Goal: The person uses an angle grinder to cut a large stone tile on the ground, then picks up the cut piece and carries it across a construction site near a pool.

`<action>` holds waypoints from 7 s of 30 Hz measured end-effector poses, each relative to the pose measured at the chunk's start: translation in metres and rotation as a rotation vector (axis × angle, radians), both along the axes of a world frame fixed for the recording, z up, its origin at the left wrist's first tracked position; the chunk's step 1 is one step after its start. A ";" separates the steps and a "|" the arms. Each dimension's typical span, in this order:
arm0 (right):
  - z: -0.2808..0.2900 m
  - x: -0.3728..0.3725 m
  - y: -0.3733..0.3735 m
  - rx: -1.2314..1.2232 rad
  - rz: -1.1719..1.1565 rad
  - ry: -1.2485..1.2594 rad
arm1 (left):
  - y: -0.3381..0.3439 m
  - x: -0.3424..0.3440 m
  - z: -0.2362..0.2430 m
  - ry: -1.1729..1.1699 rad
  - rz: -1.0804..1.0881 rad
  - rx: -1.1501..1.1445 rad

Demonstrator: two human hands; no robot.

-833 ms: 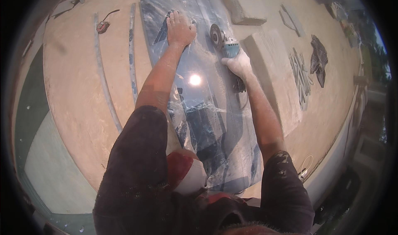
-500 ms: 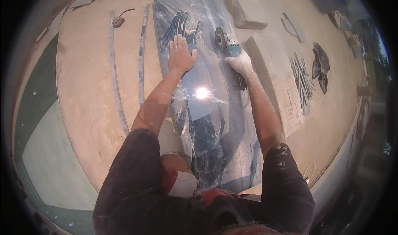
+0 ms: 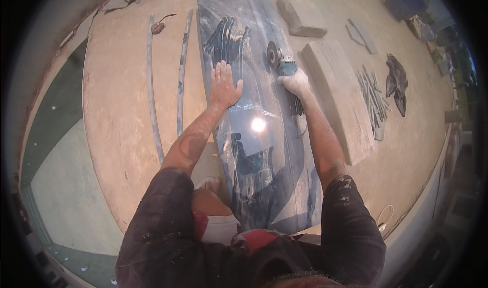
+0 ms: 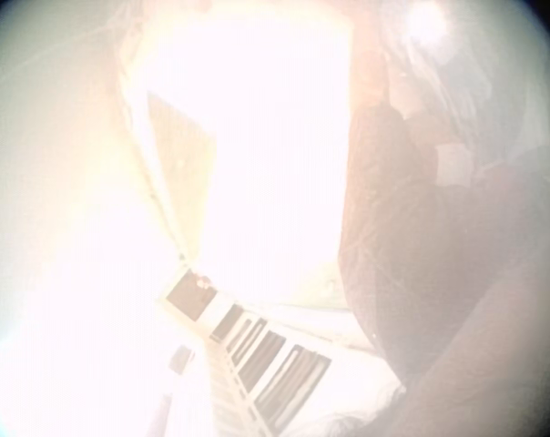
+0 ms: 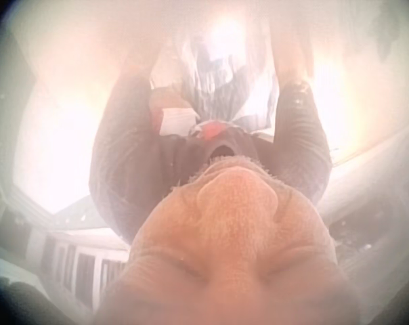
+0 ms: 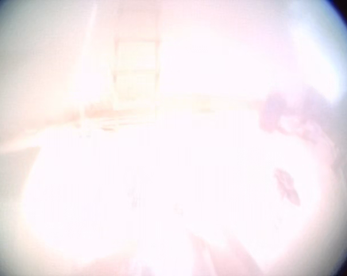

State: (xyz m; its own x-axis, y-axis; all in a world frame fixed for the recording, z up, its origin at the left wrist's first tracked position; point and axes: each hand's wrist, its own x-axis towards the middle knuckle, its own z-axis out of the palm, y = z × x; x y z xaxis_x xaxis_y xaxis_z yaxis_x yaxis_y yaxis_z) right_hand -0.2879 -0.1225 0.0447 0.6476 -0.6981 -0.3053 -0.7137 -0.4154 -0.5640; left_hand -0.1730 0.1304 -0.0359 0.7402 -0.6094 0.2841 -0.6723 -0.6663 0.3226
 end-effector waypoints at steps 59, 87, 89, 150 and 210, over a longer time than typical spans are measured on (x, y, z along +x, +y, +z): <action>0.016 -0.207 0.076 0.069 0.109 -0.018 | 0.203 -0.217 0.071 0.258 0.163 0.395; 0.012 -0.310 0.110 0.051 0.067 -0.009 | 0.217 -0.167 0.198 0.094 0.131 0.596; 0.015 -0.319 0.114 0.058 0.071 -0.016 | 0.214 -0.165 0.195 0.106 0.118 0.608; 0.019 -0.458 0.172 0.088 0.020 0.039 | 0.164 -0.208 0.076 0.393 -0.218 0.581; 0.004 -0.584 0.211 0.152 -0.032 0.075 | 0.160 -0.188 0.051 0.278 -0.217 0.490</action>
